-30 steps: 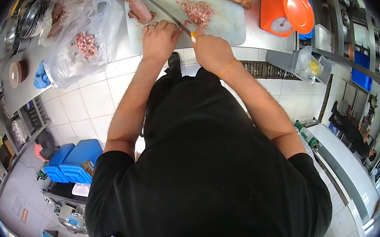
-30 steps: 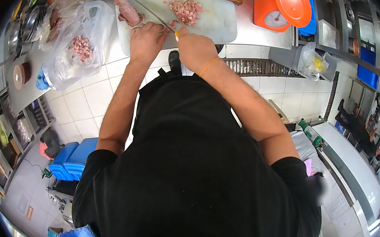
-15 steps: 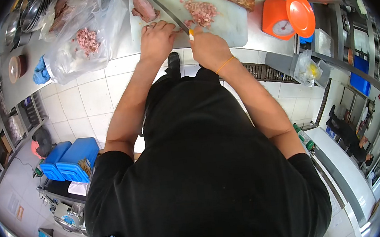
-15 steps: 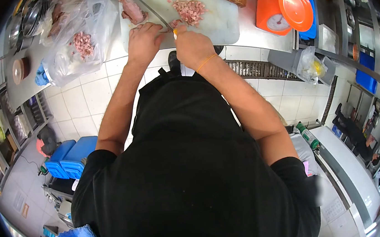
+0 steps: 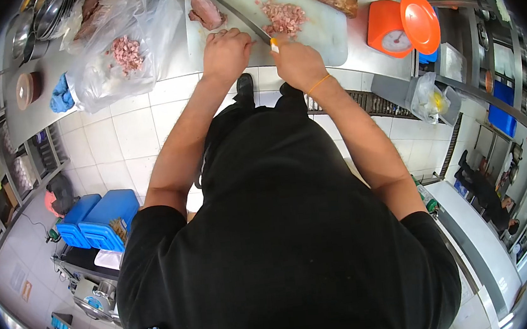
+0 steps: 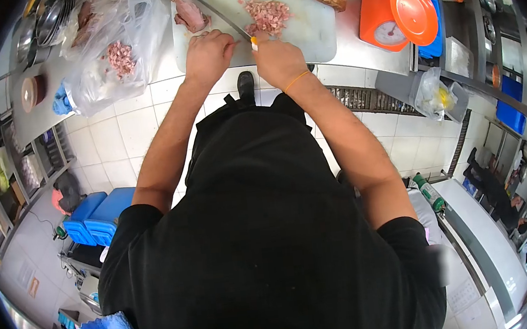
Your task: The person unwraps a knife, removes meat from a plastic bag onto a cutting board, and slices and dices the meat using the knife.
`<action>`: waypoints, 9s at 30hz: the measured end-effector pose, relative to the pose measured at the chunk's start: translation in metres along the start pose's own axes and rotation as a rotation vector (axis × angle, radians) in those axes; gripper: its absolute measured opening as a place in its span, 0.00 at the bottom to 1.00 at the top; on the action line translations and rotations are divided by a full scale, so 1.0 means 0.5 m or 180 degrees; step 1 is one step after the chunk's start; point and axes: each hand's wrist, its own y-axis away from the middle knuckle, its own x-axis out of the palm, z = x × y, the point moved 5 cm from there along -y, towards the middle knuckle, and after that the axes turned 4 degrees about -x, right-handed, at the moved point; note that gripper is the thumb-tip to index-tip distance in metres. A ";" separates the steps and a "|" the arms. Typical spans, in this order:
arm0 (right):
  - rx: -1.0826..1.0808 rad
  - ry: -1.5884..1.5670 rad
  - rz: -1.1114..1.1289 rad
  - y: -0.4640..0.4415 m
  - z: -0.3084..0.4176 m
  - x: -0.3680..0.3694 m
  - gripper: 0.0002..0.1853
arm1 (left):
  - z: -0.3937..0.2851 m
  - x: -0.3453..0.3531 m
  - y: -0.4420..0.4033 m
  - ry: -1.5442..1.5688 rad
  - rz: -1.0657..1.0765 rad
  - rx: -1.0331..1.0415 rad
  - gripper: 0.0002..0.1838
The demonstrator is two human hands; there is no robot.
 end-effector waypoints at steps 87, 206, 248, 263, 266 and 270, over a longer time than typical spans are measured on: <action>-0.0339 -0.0815 -0.0265 -0.017 0.106 -0.048 0.16 | 0.436 -0.233 0.090 0.0513 -0.2790 -0.2155 0.13; 0.1604 -0.2649 0.0283 0.243 -0.181 0.032 0.24 | -0.010 0.057 -0.147 0.0227 0.0172 -0.0473 0.15; 0.0455 -0.0465 -0.0074 0.163 -0.098 -0.060 0.22 | 0.180 -0.189 -0.013 0.1019 -0.0972 -0.1297 0.11; 0.0819 -0.0824 -0.0180 0.207 -0.111 -0.022 0.23 | 0.103 -0.086 -0.092 -0.0494 0.0043 -0.1200 0.46; 0.0878 -0.0799 -0.0184 0.213 -0.131 -0.024 0.23 | 0.129 -0.073 -0.098 -0.0463 0.0051 -0.1125 0.43; 0.0857 -0.0817 -0.0213 0.216 -0.150 -0.024 0.24 | 0.119 -0.073 -0.106 -0.0709 -0.0095 -0.1037 0.38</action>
